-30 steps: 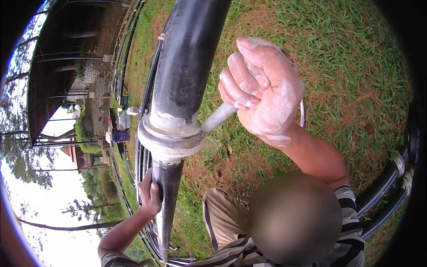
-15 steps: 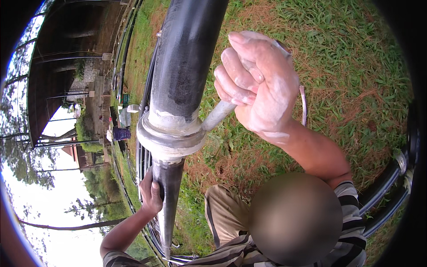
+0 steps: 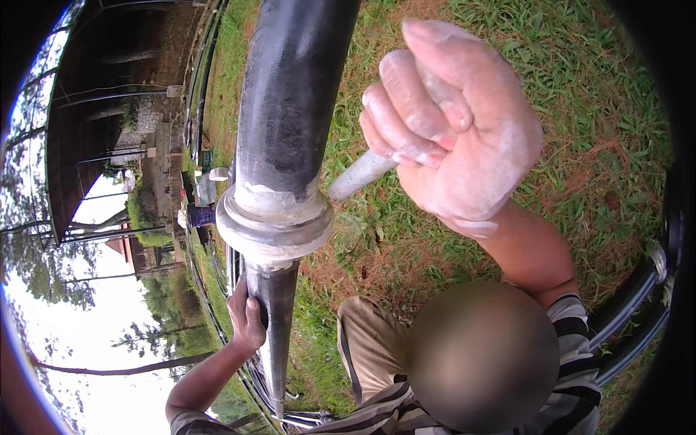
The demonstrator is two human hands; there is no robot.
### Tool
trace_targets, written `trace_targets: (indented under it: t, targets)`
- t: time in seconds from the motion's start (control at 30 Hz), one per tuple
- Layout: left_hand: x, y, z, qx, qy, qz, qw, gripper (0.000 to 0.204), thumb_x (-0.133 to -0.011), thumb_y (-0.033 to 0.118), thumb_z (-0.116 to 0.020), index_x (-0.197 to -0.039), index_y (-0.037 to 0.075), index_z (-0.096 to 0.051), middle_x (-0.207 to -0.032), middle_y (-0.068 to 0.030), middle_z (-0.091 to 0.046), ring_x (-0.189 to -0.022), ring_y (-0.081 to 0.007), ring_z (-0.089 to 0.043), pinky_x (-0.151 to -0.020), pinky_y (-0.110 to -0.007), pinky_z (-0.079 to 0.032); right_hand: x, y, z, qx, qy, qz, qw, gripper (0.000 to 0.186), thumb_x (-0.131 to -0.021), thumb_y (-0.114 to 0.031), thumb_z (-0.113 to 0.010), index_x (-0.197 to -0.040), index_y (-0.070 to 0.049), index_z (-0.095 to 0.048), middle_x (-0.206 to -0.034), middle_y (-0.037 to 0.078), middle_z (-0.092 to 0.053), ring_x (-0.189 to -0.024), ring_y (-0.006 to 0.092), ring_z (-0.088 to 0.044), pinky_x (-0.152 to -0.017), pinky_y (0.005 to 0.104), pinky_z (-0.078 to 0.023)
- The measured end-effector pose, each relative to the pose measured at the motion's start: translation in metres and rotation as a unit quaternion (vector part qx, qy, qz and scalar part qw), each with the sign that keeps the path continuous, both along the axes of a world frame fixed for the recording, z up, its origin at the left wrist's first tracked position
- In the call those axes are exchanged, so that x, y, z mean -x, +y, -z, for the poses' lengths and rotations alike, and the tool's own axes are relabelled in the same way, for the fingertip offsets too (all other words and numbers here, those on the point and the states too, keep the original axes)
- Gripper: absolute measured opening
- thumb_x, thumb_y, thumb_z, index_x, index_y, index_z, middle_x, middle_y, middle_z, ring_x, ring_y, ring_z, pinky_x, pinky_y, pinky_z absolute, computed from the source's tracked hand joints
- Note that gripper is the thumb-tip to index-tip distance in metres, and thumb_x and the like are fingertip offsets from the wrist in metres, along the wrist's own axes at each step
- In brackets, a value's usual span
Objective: The person joins two pipe sections together by applying a white sealant, wrapping the joint with a strip of fabric, and smoothing it with their hands.
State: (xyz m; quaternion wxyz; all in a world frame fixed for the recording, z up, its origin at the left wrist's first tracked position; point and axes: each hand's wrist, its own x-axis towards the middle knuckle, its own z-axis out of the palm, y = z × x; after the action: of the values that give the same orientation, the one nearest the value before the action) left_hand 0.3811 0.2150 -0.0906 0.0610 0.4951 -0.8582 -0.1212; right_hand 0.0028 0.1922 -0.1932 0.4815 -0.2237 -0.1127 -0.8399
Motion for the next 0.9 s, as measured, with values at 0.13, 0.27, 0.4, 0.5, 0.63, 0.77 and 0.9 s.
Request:
trace_targets:
  t: [0.13,0.27,0.4,0.5,0.63,0.77,0.9]
  targets:
    - [0.002,0.002,0.005,0.025,0.006,0.003,1.0,0.079,-0.103,0.061,-0.035,-0.128,-0.012,-0.053,-0.09,-0.0228,-0.064,-0.078,-0.0277,-0.062,-0.072,-0.041,-0.048,0.0,-0.003,-0.002,0.055,-0.022,0.041,0.997,0.04,-0.106,-0.016,-0.04,-0.068,-0.013,-0.05,-0.055,-0.005,-0.038,-0.042,0.0051,-0.029,-0.043,0.0267,-0.028]
    - [0.004,-0.001,-0.005,0.007,0.01,0.019,1.0,0.081,-0.104,0.06,-0.035,-0.131,-0.015,-0.051,-0.092,-0.0233,-0.066,-0.08,-0.0271,-0.063,-0.073,-0.041,-0.049,-0.046,0.002,0.004,-0.089,0.0,-0.022,0.996,0.039,-0.098,-0.014,-0.063,-0.06,-0.008,-0.055,-0.051,-0.004,-0.042,-0.043,0.0042,-0.033,-0.042,0.0275,-0.021]
    - [-0.008,0.004,0.003,-0.008,0.023,-0.004,1.0,0.082,-0.103,0.06,-0.035,-0.132,-0.016,-0.05,-0.092,-0.0229,-0.067,-0.08,-0.0248,-0.064,-0.072,-0.039,-0.049,0.023,0.007,0.004,-0.01,-0.01,0.054,0.998,0.042,-0.106,-0.02,-0.037,-0.065,-0.014,-0.044,-0.057,-0.004,-0.039,-0.044,0.0075,-0.033,-0.047,0.0255,-0.031]
    - [-0.004,-0.002,0.003,-0.014,0.024,0.005,1.0,0.084,-0.103,0.061,-0.035,-0.132,-0.016,-0.05,-0.091,-0.0227,-0.067,-0.082,-0.0252,-0.065,-0.073,-0.039,-0.05,0.05,0.014,0.0,0.008,0.008,0.075,0.997,0.044,-0.107,-0.02,-0.032,-0.064,-0.018,-0.041,-0.058,-0.005,-0.039,-0.044,0.0088,-0.033,-0.049,0.0255,-0.033]
    - [0.003,-0.003,0.001,-0.019,0.019,-0.001,1.0,0.085,-0.103,0.063,-0.035,-0.132,-0.015,-0.05,-0.098,-0.0243,-0.066,-0.088,-0.0268,-0.065,-0.077,-0.04,-0.05,-0.002,-0.001,0.013,0.014,0.024,-0.034,0.999,0.043,-0.106,-0.021,-0.034,-0.063,-0.021,-0.039,-0.055,-0.005,-0.039,-0.044,0.0092,-0.034,-0.051,0.0271,-0.033]
    - [0.0,0.0,0.002,-0.006,0.019,-0.007,1.0,0.086,-0.102,0.064,-0.035,-0.132,-0.015,-0.05,-0.101,-0.0254,-0.065,-0.09,-0.0269,-0.064,-0.079,-0.039,-0.049,0.039,-0.002,0.012,0.077,-0.021,0.014,0.997,0.045,-0.107,-0.023,-0.034,-0.063,-0.019,-0.041,-0.055,-0.005,-0.039,-0.045,0.009,-0.035,-0.052,0.0279,-0.034]
    - [-0.004,0.001,-0.003,-0.034,-0.008,-0.016,0.999,0.085,-0.102,0.064,-0.035,-0.13,-0.015,-0.051,-0.097,-0.0237,-0.065,-0.087,-0.0256,-0.063,-0.078,-0.038,-0.049,-0.003,0.0,0.007,-0.002,0.033,0.049,0.998,0.043,-0.107,-0.023,-0.038,-0.065,-0.015,-0.046,-0.055,-0.005,-0.038,-0.043,0.007,-0.033,-0.049,0.0264,-0.033]
